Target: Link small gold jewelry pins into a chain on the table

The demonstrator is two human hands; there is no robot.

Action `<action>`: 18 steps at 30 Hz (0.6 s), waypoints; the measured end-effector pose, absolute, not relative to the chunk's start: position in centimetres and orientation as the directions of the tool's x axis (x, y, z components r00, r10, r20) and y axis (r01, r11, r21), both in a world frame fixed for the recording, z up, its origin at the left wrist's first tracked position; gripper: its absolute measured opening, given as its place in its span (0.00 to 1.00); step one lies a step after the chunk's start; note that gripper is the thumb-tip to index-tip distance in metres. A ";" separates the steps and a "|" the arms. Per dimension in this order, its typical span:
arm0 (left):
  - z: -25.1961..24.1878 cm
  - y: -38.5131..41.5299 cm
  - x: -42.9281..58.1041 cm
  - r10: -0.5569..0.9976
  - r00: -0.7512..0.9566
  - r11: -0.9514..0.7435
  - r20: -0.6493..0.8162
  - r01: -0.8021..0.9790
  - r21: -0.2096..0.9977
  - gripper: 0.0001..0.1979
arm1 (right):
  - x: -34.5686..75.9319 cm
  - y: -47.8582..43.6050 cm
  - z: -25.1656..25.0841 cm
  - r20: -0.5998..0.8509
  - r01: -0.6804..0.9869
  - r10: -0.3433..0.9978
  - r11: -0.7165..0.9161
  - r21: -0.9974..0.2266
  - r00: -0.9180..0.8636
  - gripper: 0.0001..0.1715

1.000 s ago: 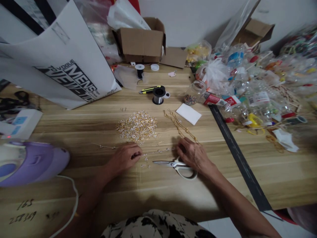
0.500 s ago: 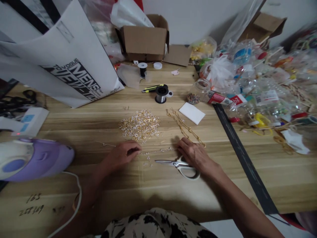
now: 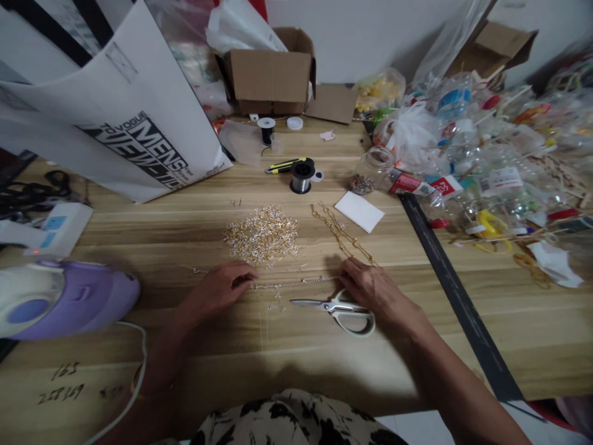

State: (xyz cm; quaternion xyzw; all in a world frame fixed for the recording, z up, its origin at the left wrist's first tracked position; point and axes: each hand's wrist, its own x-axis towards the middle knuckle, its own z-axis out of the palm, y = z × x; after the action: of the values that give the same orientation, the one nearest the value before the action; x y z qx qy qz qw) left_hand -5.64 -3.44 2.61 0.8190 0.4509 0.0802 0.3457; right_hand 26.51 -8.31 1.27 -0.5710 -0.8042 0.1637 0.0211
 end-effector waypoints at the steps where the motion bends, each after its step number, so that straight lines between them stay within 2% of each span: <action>1: 2.6 -3.4 -5.8 0.799 0.575 -0.354 -0.177 0.687 0.635 0.09 | 26.6 -8.3 1.2 -0.140 0.902 0.927 0.289 -0.321 -0.347 0.05; 10: 2.3 -3.0 -6.5 0.791 0.594 -0.392 -0.144 0.674 0.626 0.08 | 27.3 -7.8 -0.3 0.006 0.766 0.958 0.233 -0.599 -0.287 0.02; 13: 2.3 -3.0 -6.3 0.774 0.616 -0.428 -0.144 0.678 0.598 0.07 | 27.6 -7.6 -0.7 0.024 0.742 0.955 0.247 -0.623 -0.297 0.02; 18: 2.1 -2.9 -6.0 0.765 0.626 -0.446 -0.153 0.686 0.575 0.07 | 27.9 -7.6 -0.4 -0.040 0.749 0.934 0.258 -0.610 -0.354 0.05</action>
State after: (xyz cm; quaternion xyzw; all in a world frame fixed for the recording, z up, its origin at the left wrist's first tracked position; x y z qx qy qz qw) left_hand -5.98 -2.88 2.10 0.8479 0.4278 0.0646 0.3065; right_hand 27.85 -7.60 -0.39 -0.5429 -0.7752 0.2761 0.1673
